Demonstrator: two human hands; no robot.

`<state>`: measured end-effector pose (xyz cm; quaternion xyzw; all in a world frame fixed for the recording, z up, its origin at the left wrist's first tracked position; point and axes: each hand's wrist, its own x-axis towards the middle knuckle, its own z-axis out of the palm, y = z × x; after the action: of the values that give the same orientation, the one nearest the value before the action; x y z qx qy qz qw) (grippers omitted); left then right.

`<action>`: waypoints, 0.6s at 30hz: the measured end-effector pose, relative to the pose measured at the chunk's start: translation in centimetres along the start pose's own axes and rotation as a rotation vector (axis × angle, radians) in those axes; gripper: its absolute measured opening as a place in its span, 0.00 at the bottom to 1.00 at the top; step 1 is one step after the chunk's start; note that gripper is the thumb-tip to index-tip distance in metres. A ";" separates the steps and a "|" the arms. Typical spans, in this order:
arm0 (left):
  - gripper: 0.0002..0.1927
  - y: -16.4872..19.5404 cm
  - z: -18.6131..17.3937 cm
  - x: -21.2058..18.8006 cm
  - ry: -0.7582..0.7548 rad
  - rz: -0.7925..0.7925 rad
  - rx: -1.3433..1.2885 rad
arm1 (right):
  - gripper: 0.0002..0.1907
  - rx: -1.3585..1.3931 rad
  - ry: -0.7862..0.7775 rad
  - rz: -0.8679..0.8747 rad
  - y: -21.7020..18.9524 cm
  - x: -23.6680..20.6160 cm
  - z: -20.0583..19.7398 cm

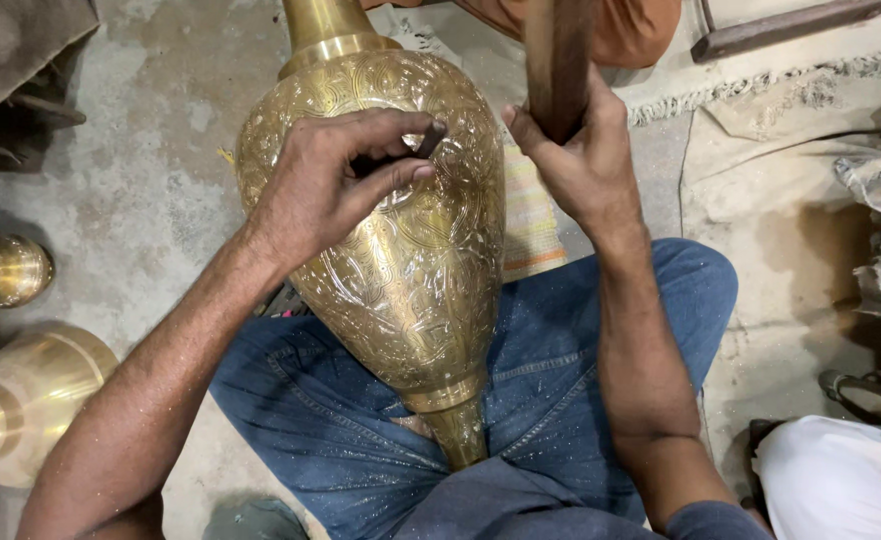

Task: The person sits cross-legged on the floor holding a large brass vase between their legs. They hold a small chisel against the vase's embossed surface and strike it with a wooden mallet, working the chisel across different spots to carve the decorative pattern, occasionally repositioning the vase and chisel.

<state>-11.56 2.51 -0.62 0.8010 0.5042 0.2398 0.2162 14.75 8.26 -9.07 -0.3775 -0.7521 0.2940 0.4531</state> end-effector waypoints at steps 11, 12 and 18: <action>0.17 -0.5 -0.3 0.1 -0.024 0.006 0.069 | 0.15 -0.428 0.099 -0.143 -0.1 0.5 0.6; 0.18 -0.5 -0.3 0.1 -0.010 0.032 0.039 | 0.14 -0.260 0.056 -0.077 -0.1 0.5 0.6; 0.19 -0.2 -0.3 0.4 -0.016 0.027 0.076 | 0.13 -0.254 0.034 -0.028 -0.1 0.3 0.3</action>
<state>-11.78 2.95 -0.41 0.8172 0.5004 0.2170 0.1865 14.34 8.45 -9.02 -0.4263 -0.7807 0.1836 0.4184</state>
